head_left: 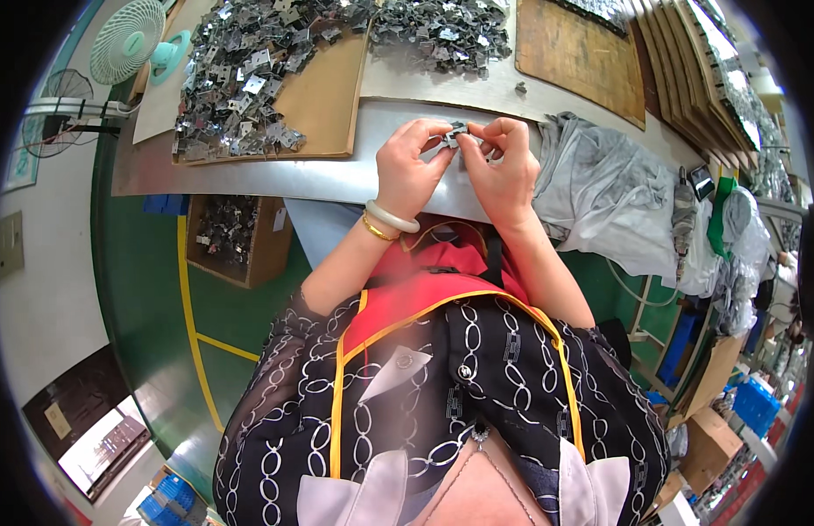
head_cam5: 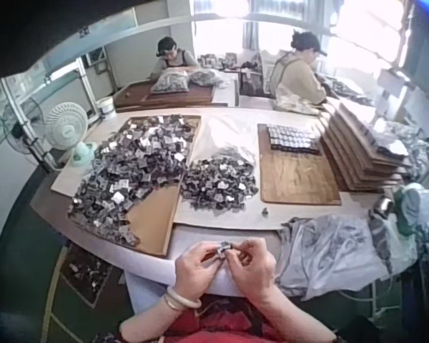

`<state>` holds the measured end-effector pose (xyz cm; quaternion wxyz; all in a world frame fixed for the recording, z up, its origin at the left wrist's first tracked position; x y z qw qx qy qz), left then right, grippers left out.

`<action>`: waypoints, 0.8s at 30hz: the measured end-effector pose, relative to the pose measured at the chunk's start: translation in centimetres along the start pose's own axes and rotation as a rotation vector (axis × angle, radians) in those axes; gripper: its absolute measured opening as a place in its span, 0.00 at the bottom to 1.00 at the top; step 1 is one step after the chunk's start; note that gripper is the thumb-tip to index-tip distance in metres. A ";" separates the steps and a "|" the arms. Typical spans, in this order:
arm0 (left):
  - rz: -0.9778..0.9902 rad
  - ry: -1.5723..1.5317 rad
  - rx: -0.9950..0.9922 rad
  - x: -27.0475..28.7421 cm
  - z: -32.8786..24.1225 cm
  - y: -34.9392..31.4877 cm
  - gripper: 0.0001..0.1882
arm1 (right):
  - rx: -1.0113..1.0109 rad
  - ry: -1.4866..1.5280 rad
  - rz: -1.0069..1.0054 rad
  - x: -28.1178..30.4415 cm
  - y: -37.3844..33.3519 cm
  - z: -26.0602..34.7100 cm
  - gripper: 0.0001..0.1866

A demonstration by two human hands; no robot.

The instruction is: The person assembles small metal components into a plastic tray by hand.

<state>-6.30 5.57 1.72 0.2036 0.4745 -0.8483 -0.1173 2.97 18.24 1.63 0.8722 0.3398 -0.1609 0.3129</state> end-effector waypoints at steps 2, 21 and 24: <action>-0.004 -0.021 -0.007 -0.2 0.3 -0.2 0.15 | -0.023 -0.023 0.006 0.2 0.3 0.3 0.20; -0.062 -0.107 -0.158 -0.5 0.3 -0.6 0.16 | -0.132 -0.020 0.221 0.3 2.7 0.5 0.15; -0.062 -0.082 -0.192 -0.4 -0.2 -0.6 0.16 | -0.100 -0.019 0.282 0.4 3.0 0.7 0.15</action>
Point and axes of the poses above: each hand's wrist, its own y-axis towards the middle knuckle, its own x-axis out of the back of the hand, z = x × y, the point moved 8 cm from there along y, towards the middle knuckle, and after that the axes turned 6 degrees about -y, right-handed, at the moved point
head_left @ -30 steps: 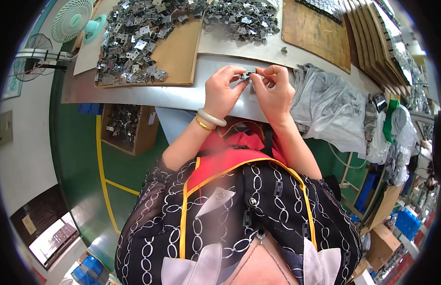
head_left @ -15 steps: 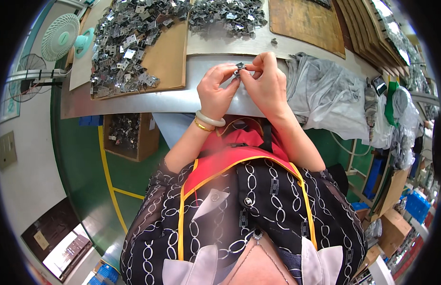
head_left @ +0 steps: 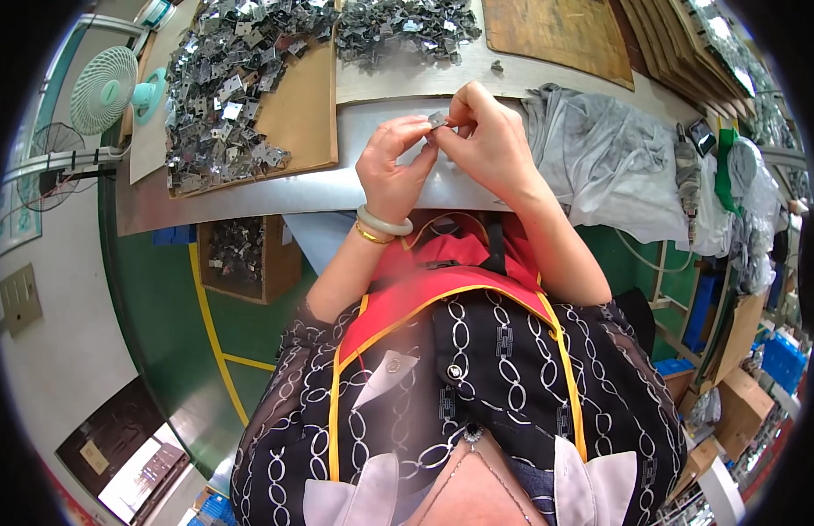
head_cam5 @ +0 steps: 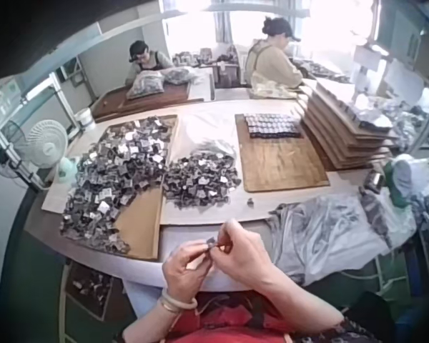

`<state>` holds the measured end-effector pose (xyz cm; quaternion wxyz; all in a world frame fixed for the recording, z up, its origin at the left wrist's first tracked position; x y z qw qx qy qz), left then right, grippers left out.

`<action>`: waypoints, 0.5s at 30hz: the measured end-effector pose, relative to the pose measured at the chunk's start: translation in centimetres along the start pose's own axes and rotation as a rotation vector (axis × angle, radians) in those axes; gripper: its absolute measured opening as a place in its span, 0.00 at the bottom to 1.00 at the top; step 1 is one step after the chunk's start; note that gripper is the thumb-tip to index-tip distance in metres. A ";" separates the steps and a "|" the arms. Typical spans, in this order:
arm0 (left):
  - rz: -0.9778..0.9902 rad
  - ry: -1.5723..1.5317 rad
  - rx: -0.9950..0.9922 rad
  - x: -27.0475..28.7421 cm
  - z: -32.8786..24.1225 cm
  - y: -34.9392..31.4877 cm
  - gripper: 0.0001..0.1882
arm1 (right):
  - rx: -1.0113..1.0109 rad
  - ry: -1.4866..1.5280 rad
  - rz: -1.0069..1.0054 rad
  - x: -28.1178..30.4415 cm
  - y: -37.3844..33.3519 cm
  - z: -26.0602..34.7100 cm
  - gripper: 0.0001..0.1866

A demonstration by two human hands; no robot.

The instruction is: The person assembles small metal components into a plastic tray by hand.

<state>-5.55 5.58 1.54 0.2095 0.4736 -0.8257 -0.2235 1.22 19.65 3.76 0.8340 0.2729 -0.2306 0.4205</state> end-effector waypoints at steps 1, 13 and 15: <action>-0.006 0.011 -0.021 0.1 -0.2 0.0 0.16 | 0.019 0.007 0.037 -0.1 0.1 0.2 0.14; 0.168 0.005 -0.236 -0.3 -2.0 -1.3 0.17 | -0.109 0.330 0.425 -2.5 -1.8 -4.0 0.23; 0.171 0.023 -0.242 -0.1 -2.1 -1.9 0.17 | -0.174 0.344 0.452 -2.9 -2.6 -4.2 0.19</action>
Point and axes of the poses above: each hand's wrist, its own y-axis towards the middle knuckle, its own x-axis out of the back of the hand, z = x × y, the point moved 8 cm from there along y, towards the middle knuckle, and after that the axes turned 6 degrees about -y, right-handed, at the moved point
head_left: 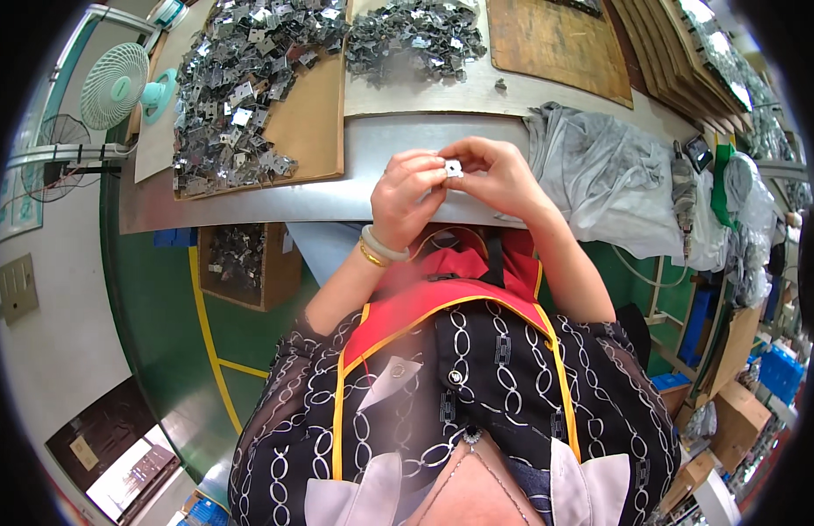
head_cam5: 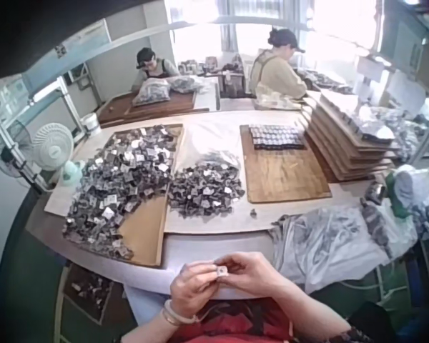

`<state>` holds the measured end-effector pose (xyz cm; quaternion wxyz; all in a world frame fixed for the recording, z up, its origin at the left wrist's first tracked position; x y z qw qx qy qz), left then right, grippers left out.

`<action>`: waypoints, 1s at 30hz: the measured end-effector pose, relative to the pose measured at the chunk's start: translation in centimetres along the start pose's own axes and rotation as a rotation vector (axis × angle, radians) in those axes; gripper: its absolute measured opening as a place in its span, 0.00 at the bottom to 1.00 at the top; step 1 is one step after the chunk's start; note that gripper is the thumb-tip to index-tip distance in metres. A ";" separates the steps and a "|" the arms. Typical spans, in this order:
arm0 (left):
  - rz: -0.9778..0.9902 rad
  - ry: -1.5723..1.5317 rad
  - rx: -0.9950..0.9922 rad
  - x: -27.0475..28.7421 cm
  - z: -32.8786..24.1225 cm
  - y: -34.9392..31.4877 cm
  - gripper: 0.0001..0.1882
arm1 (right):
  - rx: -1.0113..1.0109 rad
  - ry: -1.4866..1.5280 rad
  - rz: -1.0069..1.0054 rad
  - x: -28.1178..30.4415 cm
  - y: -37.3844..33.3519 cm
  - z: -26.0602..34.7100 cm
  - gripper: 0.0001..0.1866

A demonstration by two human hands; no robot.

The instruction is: The person assembles small metal components into a plastic tray by hand.

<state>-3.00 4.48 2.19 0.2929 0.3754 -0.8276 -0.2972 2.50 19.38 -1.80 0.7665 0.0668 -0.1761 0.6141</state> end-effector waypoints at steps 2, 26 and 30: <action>0.014 0.006 0.002 -0.2 -0.2 -0.6 0.18 | 0.059 -0.026 -0.019 -0.4 -0.6 0.0 0.17; 0.291 0.372 0.598 -1.5 8.7 -3.2 0.14 | -0.097 -0.120 -0.372 9.3 1.8 -5.9 0.16; 0.388 0.405 0.588 -3.8 10.8 -2.7 0.19 | -0.187 -0.361 -0.458 11.1 4.1 -6.3 0.20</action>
Point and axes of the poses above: each hand's wrist, its own y-axis towards the middle knuckle, its own x-axis out of the back of the hand, z = x × y, the point moved 8 cm from there along y, towards the middle knuckle, and after that the axes turned 6 degrees about -y, right-handed, at the moved point
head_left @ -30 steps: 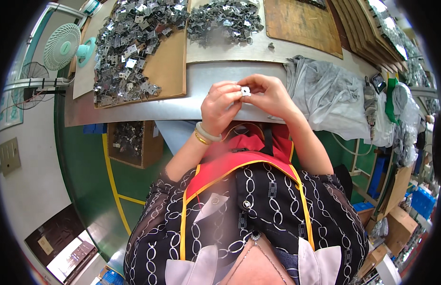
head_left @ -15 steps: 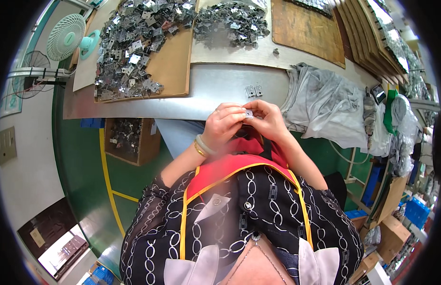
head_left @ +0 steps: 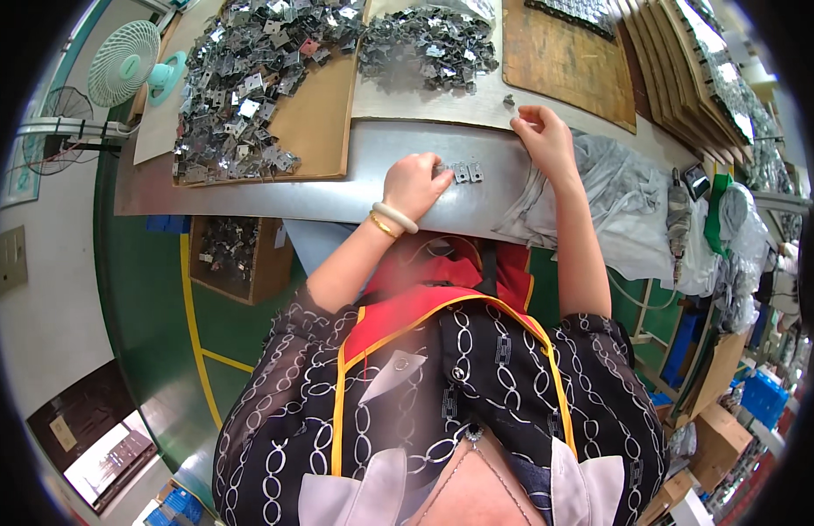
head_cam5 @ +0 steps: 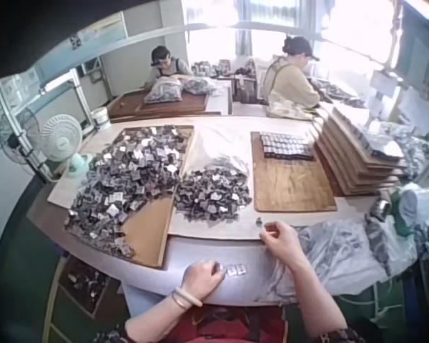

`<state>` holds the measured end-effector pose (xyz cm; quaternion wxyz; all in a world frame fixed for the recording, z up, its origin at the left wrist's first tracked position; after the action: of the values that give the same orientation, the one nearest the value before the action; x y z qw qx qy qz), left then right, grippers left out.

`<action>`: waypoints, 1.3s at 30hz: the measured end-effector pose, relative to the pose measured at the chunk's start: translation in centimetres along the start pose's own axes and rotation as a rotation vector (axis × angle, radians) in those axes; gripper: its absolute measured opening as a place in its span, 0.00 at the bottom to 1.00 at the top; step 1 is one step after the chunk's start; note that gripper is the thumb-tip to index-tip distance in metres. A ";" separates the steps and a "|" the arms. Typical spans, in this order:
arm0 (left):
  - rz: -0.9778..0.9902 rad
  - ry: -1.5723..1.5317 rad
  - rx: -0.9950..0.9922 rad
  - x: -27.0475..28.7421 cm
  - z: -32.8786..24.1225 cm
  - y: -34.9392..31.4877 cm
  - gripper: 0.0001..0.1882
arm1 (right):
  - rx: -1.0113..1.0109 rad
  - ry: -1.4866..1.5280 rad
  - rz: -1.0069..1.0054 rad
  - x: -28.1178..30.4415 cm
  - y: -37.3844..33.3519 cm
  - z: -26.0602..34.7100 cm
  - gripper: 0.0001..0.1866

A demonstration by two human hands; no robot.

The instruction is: The person assembles small metal components into a plastic tray by hand.

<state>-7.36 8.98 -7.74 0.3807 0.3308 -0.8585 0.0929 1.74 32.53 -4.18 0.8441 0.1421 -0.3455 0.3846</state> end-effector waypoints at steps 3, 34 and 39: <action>-0.046 -0.100 -0.005 -0.4 0.0 0.6 0.21 | 0.080 -0.084 -0.087 -1.4 1.6 -0.9 0.25; -0.071 -0.862 0.255 3.2 0.4 -0.6 0.13 | 0.366 0.101 -0.030 -4.1 1.5 4.6 0.09; 0.130 -1.435 0.304 2.8 -1.7 -0.2 0.17 | 0.695 0.194 0.081 -1.3 -5.8 12.4 0.11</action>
<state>-7.57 8.14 -4.54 -0.3310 0.3079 -0.8920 -0.0059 -0.40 21.69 4.05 0.7584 0.3695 -0.1176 0.5239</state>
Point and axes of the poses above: each hand's wrist, its own y-axis towards the middle knuckle, its own x-axis out of the back of the hand, z = x × y, the point moved 8 cm from there along y, towards the middle knuckle, and after that the axes turned 6 degrees about -y, right-handed, at the moved point
